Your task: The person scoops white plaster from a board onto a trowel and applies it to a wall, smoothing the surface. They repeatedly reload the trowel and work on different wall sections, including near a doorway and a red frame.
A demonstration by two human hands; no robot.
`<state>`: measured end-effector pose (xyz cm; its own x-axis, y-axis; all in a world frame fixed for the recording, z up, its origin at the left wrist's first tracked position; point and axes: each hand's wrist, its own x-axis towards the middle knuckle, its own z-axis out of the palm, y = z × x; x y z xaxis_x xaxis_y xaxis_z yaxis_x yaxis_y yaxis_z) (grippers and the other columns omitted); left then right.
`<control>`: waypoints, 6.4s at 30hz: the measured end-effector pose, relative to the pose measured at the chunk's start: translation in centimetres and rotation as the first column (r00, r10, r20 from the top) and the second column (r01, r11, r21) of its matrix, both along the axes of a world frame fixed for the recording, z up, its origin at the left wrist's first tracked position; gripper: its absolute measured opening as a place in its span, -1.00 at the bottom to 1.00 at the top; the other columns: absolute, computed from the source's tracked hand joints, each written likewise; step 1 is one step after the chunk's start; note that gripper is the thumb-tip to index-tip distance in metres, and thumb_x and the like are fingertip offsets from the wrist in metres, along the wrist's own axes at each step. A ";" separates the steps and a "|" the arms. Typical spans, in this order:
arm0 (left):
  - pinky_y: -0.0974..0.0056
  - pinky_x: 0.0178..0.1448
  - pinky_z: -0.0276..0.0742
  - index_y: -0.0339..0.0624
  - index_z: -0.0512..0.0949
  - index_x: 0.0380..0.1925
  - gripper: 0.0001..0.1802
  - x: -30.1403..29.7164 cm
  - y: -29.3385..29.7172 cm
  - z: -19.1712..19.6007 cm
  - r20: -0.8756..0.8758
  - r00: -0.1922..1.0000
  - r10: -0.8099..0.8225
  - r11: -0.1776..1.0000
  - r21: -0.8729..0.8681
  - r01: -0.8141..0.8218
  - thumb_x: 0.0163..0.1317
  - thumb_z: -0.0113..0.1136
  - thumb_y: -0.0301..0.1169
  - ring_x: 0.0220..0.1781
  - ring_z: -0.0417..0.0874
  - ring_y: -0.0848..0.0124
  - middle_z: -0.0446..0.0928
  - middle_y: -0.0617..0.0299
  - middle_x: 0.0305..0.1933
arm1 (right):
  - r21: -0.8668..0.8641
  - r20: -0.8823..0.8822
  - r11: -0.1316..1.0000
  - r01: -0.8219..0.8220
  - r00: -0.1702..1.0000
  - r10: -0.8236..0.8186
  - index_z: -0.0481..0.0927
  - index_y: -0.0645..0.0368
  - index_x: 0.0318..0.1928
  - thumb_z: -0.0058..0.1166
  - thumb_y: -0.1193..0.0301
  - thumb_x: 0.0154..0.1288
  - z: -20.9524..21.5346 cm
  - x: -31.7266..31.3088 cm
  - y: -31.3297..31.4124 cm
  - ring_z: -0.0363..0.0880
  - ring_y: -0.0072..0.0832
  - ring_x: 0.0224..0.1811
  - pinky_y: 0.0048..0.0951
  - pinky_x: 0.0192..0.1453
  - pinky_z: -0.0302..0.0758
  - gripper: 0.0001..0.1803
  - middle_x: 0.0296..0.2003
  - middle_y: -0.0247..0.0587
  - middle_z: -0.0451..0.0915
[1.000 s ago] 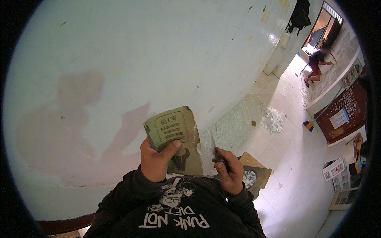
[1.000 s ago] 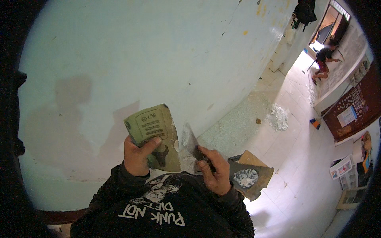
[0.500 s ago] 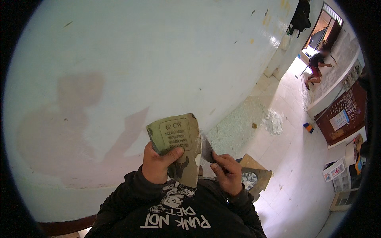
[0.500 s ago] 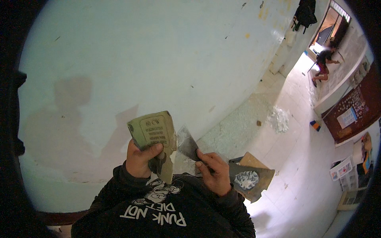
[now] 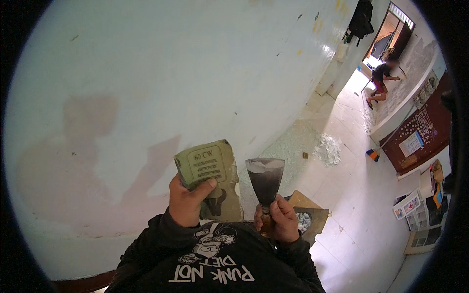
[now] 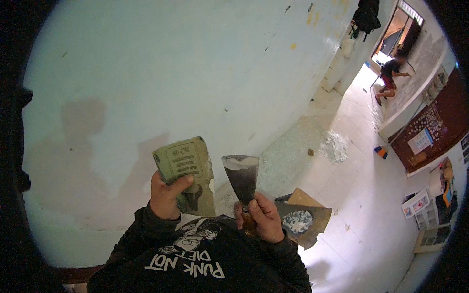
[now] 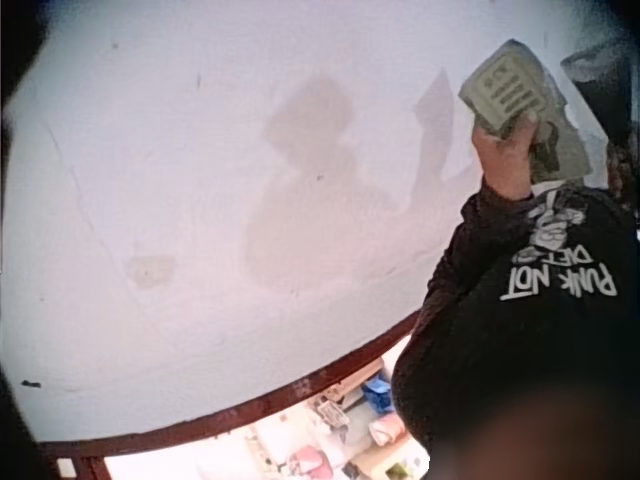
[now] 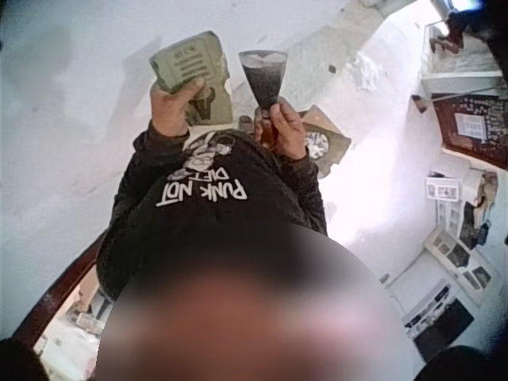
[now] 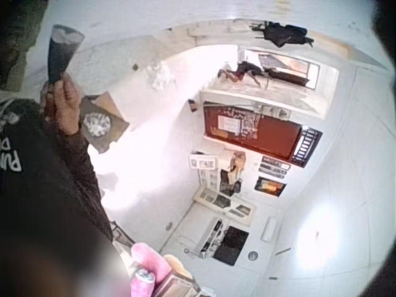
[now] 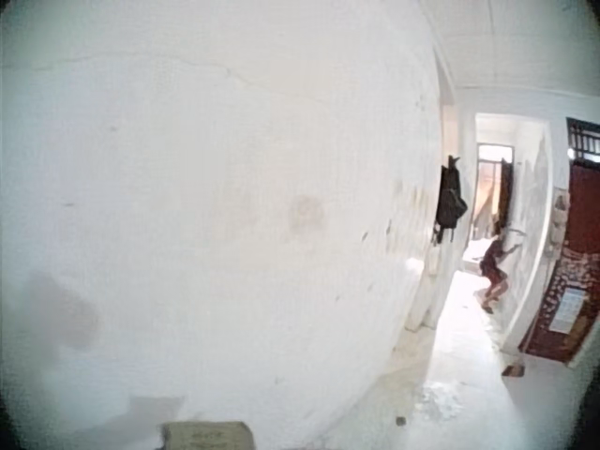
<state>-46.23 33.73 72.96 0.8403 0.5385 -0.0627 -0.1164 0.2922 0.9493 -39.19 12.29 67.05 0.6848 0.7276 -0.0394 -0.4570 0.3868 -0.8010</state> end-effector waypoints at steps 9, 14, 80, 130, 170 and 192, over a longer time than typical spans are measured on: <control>0.29 -0.02 0.56 -0.43 0.48 -0.09 -0.68 0.1 -0.5 0.2 -0.010 1.000 0.012 0.996 -0.083 -0.012 0.12 0.18 -0.61 -0.16 0.65 0.34 0.61 0.04 -0.15 | -0.123 0.589 0.959 0.257 0.796 -0.138 0.39 0.30 0.17 -0.05 0.41 0.39 -1.9 -0.6 1.3 0.51 -0.43 -0.30 -0.42 -0.19 0.46 -0.62 -0.23 -0.13 0.54; 0.29 -0.03 0.57 -0.43 0.48 -0.09 -0.69 0.0 -0.6 0.1 -0.053 0.999 0.000 0.998 -0.064 -0.003 0.12 0.19 -0.62 -0.17 0.65 0.33 0.61 0.03 -0.15 | -0.122 0.820 0.921 0.369 0.561 -0.116 0.43 0.30 0.14 0.01 0.51 0.30 -2.5 0.4 2.1 0.55 -0.34 -0.27 -0.38 -0.16 0.49 -0.61 -0.21 0.01 0.55; 0.12 0.02 0.54 -0.32 0.43 0.02 -0.55 -6.2 -15.8 -20.2 -0.642 0.741 -0.196 0.980 -0.148 0.131 0.10 0.27 -0.53 -0.09 0.61 0.23 0.54 0.09 -0.06 | -0.997 0.009 -0.073 -0.007 0.976 -0.218 0.58 0.24 -0.11 0.02 0.25 0.29 -39.3 -5.0 -41.3 0.55 -0.46 -0.59 -0.38 -0.47 0.54 -0.67 -0.48 -0.19 0.61; 0.29 -0.03 0.53 -0.37 0.53 -0.11 -0.70 7.7 -25.9 -39.0 -0.739 0.552 -0.386 0.874 -0.102 0.474 0.15 0.24 -0.49 -0.16 0.63 0.37 0.62 0.12 -0.14 | -0.876 -0.014 0.479 0.062 0.988 -0.153 0.63 0.31 -0.20 0.13 0.34 0.27 -29.1 6.4 -41.1 0.47 -0.60 -0.48 -0.52 -0.35 0.44 -0.74 -0.52 -0.33 0.57; 0.28 0.00 0.52 -0.34 0.47 -0.04 -0.66 -3.4 -15.7 -1.2 0.174 0.982 -0.073 0.997 -0.005 0.075 0.15 0.21 -0.56 -0.10 0.61 0.37 0.60 0.12 -0.12 | -0.191 0.978 0.525 0.830 0.205 0.032 0.59 0.10 0.05 0.08 0.73 0.07 0.3 -8.3 -15.4 0.51 -0.28 -0.29 -0.38 -0.26 0.51 -0.51 -0.23 -0.05 0.45; 0.27 -0.01 0.52 -0.34 0.49 -0.08 -0.68 -5.0 -14.7 -3.8 0.085 0.996 0.038 0.999 0.005 -0.038 0.14 0.23 -0.56 -0.15 0.63 0.37 0.61 0.13 -0.15 | -0.374 0.110 0.895 0.242 0.970 -0.217 0.56 0.29 -0.08 -0.01 0.36 0.39 -0.2 -8.4 -17.9 0.50 -0.60 -0.51 -0.56 -0.45 0.44 -0.75 -0.44 -0.26 0.57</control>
<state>-51.27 19.03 69.21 0.8213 0.5704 0.0113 -0.2073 0.2800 0.9374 -47.57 -5.66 66.87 0.8413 0.4879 -0.2326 -0.3354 0.1336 -0.9326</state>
